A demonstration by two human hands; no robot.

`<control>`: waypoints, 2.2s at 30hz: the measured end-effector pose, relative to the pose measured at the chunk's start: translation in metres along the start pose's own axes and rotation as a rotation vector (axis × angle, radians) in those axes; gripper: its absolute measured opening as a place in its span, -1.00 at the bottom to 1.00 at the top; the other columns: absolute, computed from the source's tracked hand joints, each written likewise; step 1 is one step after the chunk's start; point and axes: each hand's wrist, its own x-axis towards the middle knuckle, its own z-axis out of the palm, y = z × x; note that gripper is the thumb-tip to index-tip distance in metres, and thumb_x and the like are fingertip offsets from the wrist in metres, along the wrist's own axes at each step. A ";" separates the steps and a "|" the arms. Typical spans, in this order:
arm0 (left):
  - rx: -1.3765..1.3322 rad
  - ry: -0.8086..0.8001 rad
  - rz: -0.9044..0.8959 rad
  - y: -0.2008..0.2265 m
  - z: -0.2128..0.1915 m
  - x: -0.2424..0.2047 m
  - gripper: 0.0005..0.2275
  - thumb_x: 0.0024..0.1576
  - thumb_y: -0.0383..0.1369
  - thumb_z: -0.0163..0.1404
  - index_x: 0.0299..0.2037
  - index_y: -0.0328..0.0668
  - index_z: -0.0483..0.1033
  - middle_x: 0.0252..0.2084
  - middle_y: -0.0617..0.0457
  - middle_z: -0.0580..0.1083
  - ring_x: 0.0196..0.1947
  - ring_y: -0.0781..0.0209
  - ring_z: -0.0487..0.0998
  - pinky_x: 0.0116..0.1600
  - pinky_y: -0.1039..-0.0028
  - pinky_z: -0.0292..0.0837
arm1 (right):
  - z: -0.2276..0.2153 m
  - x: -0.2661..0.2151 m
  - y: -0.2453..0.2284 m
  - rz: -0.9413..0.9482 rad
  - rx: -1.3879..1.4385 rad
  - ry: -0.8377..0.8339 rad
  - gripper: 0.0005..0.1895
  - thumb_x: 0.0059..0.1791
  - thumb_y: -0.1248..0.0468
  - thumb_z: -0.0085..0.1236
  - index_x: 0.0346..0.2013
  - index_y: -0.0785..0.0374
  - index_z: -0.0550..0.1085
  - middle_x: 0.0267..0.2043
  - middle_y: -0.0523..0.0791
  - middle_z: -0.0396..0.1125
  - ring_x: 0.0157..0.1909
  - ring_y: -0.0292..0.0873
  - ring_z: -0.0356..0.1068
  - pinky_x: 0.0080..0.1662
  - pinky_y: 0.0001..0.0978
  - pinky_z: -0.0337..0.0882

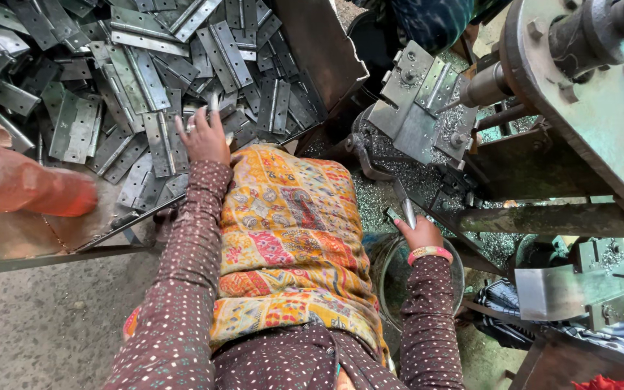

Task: The person operates a metalworking machine, repeatedly placing metal pieces into a mold and using a tool to assist the process. They handle the metal pieces with their hands, moving them between the machine and a nearby pile.

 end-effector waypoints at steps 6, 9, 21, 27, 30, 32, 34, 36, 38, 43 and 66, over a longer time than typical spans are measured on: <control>-0.005 -0.010 -0.008 -0.004 -0.006 -0.029 -0.72 0.26 -0.47 -0.01 0.18 -0.23 0.46 0.11 -0.12 0.46 0.15 -0.03 0.47 0.48 -0.11 -0.16 | 0.002 -0.002 0.003 -0.056 0.036 0.055 -0.43 -0.09 -0.22 0.19 -0.26 0.28 0.56 -0.38 0.08 0.47 -0.31 0.15 0.50 -0.19 -0.01 0.44; 0.061 -0.031 -0.046 -0.008 -0.011 -0.028 -0.67 0.23 -0.52 0.00 0.22 -0.21 0.46 0.17 -0.19 0.44 0.11 -0.03 0.47 0.48 -0.11 -0.17 | 0.000 -0.003 0.000 -0.035 0.039 0.027 -0.42 -0.08 -0.23 0.19 -0.27 0.29 0.56 -0.39 0.07 0.47 -0.32 0.14 0.50 -0.19 -0.01 0.44; 0.067 -0.069 -0.156 -0.041 0.003 -0.049 -0.55 0.10 -0.50 0.14 0.24 -0.19 0.42 0.30 -0.20 0.30 0.09 -0.05 0.51 0.44 0.01 0.12 | -0.009 -0.015 -0.011 -0.057 0.089 0.028 -0.44 -0.05 -0.20 0.18 -0.25 0.29 0.56 -0.41 0.06 0.46 -0.36 0.11 0.49 -0.23 -0.02 0.42; -0.068 -0.066 -0.206 -0.042 0.019 -0.046 -0.38 -0.04 -0.54 0.22 0.30 -0.23 0.36 0.25 -0.25 0.29 0.03 -0.24 0.48 0.12 0.09 0.40 | -0.015 -0.024 -0.017 -0.012 0.145 -0.023 -0.46 -0.04 -0.18 0.16 -0.22 0.28 0.55 -0.49 0.03 0.44 -0.48 0.06 0.49 -0.29 -0.06 0.43; -0.113 -0.098 -0.197 -0.048 0.012 -0.031 -0.32 -0.08 -0.49 0.30 0.32 -0.19 0.33 0.15 -0.28 0.28 0.00 -0.29 0.48 0.10 0.10 0.42 | -0.009 -0.018 -0.012 -0.047 0.114 0.003 -0.45 -0.04 -0.19 0.17 -0.25 0.30 0.57 -0.48 0.03 0.45 -0.46 0.06 0.48 -0.29 -0.05 0.43; -0.163 -0.159 -0.237 -0.049 0.002 -0.024 -0.26 -0.11 -0.43 0.36 0.33 -0.17 0.29 0.10 -0.30 0.25 -0.01 -0.33 0.46 0.08 0.08 0.42 | -0.005 -0.015 -0.008 -0.056 0.097 0.025 -0.45 -0.06 -0.20 0.19 -0.24 0.28 0.58 -0.47 0.03 0.45 -0.44 0.07 0.48 -0.28 -0.04 0.42; -0.231 -0.243 -0.333 -0.048 -0.007 -0.017 -0.16 -0.16 -0.36 0.42 0.36 -0.18 0.22 0.09 -0.33 0.22 -0.03 -0.37 0.45 0.05 0.03 0.40 | -0.003 -0.013 -0.005 -0.071 0.080 0.038 -0.44 -0.06 -0.20 0.19 -0.25 0.28 0.58 -0.46 0.04 0.45 -0.42 0.08 0.48 -0.28 -0.04 0.42; -0.244 -0.246 -0.376 -0.049 -0.011 -0.010 -0.17 -0.16 -0.39 0.41 0.35 -0.21 0.21 0.13 -0.31 0.21 0.00 -0.36 0.46 0.10 0.07 0.42 | -0.003 -0.012 -0.006 -0.060 0.072 0.029 -0.43 -0.06 -0.21 0.19 -0.25 0.29 0.58 -0.46 0.05 0.46 -0.41 0.09 0.49 -0.27 -0.04 0.43; -0.269 -0.241 -0.415 -0.048 -0.012 -0.010 -0.17 -0.17 -0.41 0.41 0.34 -0.23 0.21 0.14 -0.31 0.20 0.03 -0.35 0.45 0.12 0.09 0.42 | -0.005 -0.014 -0.007 -0.023 0.072 -0.004 -0.42 -0.05 -0.22 0.17 -0.26 0.31 0.57 -0.45 0.06 0.46 -0.42 0.10 0.50 -0.26 -0.04 0.43; -0.236 -0.106 -0.354 -0.033 -0.009 -0.019 -0.28 -0.03 -0.58 0.26 0.38 -0.23 0.23 0.19 -0.32 0.23 0.06 -0.30 0.48 0.17 0.15 0.46 | -0.007 -0.018 -0.012 -0.015 0.086 -0.002 -0.43 -0.06 -0.21 0.17 -0.26 0.29 0.54 -0.47 0.06 0.45 -0.42 0.11 0.51 -0.25 -0.02 0.44; -0.169 -0.350 -0.043 -0.039 0.008 0.022 -0.25 -0.26 -0.40 0.43 0.22 -0.06 0.38 -0.01 -0.29 0.38 -0.01 -0.32 0.47 0.12 0.03 0.33 | 0.001 -0.013 -0.005 -0.020 0.084 0.015 -0.42 -0.07 -0.23 0.18 -0.24 0.29 0.56 -0.39 0.06 0.47 -0.34 0.11 0.50 -0.20 -0.02 0.43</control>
